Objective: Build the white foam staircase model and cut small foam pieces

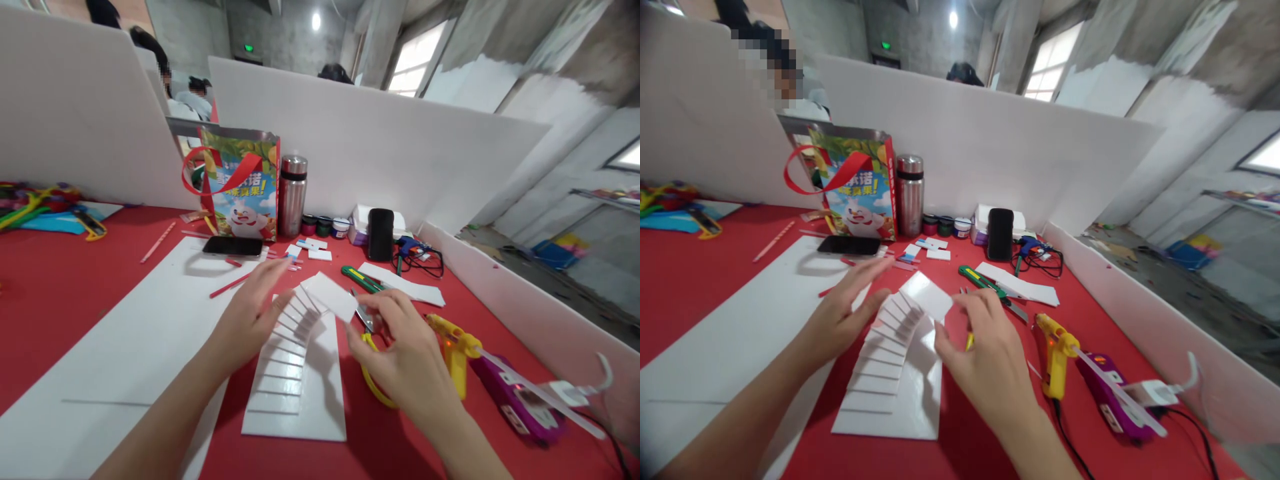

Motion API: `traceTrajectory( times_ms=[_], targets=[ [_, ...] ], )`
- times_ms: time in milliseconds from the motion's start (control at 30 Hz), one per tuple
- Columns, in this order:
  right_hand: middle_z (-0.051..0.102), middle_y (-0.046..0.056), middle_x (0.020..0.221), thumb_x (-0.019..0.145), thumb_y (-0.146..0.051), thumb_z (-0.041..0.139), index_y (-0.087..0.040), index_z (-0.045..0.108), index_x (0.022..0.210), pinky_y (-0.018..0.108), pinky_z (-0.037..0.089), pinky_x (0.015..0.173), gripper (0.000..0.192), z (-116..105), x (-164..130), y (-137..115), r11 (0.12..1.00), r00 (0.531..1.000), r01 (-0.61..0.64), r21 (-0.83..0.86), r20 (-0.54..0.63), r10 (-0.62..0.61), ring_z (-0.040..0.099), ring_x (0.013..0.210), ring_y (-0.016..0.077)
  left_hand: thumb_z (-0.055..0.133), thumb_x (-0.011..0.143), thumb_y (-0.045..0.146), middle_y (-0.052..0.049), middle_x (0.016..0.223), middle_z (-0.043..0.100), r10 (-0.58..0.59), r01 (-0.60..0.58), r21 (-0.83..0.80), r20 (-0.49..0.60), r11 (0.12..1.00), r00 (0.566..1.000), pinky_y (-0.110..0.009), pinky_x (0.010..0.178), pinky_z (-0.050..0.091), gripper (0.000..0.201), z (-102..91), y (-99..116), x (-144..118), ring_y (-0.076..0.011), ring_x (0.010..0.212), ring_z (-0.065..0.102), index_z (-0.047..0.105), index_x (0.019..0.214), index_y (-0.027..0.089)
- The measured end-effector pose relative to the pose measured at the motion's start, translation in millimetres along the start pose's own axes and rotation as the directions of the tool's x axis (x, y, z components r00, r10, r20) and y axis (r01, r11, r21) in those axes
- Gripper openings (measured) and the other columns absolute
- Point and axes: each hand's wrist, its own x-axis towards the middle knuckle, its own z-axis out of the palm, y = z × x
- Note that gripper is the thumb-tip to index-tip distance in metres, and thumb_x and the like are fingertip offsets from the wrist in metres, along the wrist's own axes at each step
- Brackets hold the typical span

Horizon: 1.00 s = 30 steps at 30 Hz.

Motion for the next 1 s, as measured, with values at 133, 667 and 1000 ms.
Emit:
traceTrajectory(
  times_ms=[133,667,1000],
  targets=[
    [0.056,0.001,0.082,0.086,-0.035,0.067,-0.018,0.065,0.1,0.031,0.048,0.062,0.022,16.6,13.1,13.7,0.948,0.973,-0.194,0.252,-0.07,0.218,0.055,0.067,0.016,0.05,0.095,0.06,-0.014,0.131,0.06,-0.524,0.534,-0.385,0.14,0.753,0.84,-0.042,0.077,0.06,0.061,9.1,-21.7,5.0,-0.0299,0.111,0.061,0.051,0.143,0.023],
    [0.051,0.0,0.082,0.086,-0.029,0.067,-0.019,0.06,0.096,0.031,0.046,0.065,0.016,35.6,0.9,11.0,0.989,0.997,-0.071,0.131,-0.033,0.076,0.052,0.069,0.0158,0.066,0.08,0.065,-0.008,0.078,0.073,-0.575,0.575,-0.444,0.151,0.687,0.804,-0.031,0.065,0.049,0.051,9.2,-19.4,3.6,-0.0213,0.073,0.064,0.079,0.09,0.016],
    [0.055,0.003,0.089,0.087,-0.029,0.066,-0.019,0.059,0.095,0.031,0.047,0.064,0.016,36.6,0.9,6.7,1.0,1.0,-0.007,0.011,-0.014,0.007,0.056,0.071,0.0178,0.068,0.081,0.064,-0.01,0.114,0.075,-0.575,0.578,-0.549,0.202,0.604,0.793,-0.035,0.085,0.049,0.053,20.3,-16.1,3.3,-0.0242,0.097,0.066,0.076,0.11,0.02]
  ],
)
